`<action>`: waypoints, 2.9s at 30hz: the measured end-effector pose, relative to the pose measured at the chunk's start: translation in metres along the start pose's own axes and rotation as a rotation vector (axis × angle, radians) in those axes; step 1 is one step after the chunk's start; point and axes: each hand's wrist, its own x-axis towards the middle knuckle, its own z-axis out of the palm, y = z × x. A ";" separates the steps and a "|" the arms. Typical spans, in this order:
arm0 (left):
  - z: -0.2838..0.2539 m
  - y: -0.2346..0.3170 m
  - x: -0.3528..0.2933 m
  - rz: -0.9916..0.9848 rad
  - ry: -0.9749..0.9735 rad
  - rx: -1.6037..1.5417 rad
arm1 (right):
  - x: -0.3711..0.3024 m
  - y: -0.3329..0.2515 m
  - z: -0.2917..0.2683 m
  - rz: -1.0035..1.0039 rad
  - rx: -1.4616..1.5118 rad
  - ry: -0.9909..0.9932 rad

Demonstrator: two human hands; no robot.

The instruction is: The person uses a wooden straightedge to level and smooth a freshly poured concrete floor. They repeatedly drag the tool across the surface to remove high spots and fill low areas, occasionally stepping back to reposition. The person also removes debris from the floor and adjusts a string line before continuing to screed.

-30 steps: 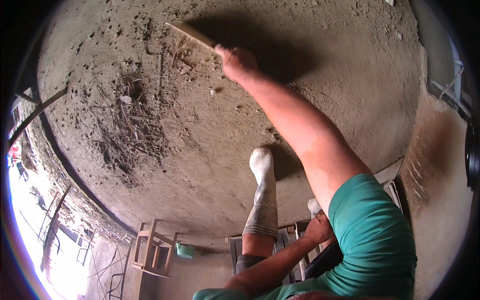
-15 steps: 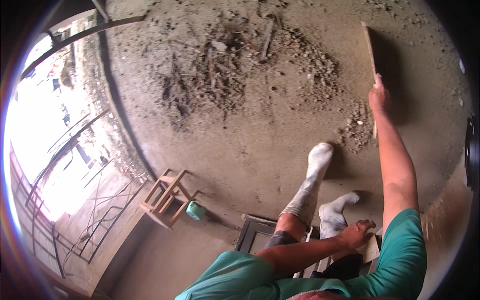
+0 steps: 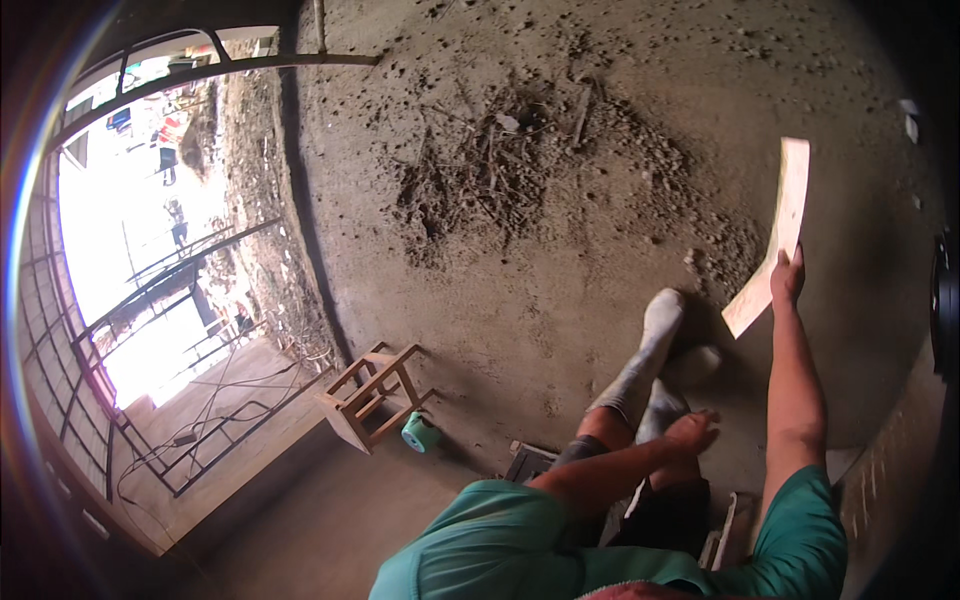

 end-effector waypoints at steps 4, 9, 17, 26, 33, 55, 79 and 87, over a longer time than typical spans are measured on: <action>-0.047 0.013 -0.050 -0.079 0.017 0.094 | -0.061 0.071 -0.049 0.401 0.198 -0.024; -0.133 -0.019 -0.068 -0.050 0.127 0.157 | -0.119 0.198 -0.013 0.737 0.212 0.232; -0.232 -0.177 -0.091 -0.185 -0.046 0.199 | -0.089 0.153 0.056 0.963 -0.108 0.180; -0.324 -0.162 -0.123 -0.125 -0.204 -0.150 | -0.066 0.144 0.196 0.530 0.721 0.456; -0.383 -0.152 -0.134 -0.127 -0.143 -0.248 | -0.041 -0.230 0.251 0.390 -0.101 0.053; -0.356 -0.179 -0.144 0.231 -0.039 -0.208 | -0.183 -0.627 0.318 0.169 0.544 -0.548; -0.491 -0.229 -0.208 0.409 -0.192 -0.652 | -0.265 -0.644 0.455 0.165 -0.134 -0.108; -0.529 -0.236 -0.208 0.438 -0.053 -0.826 | -0.316 -0.824 0.483 0.173 0.131 -0.452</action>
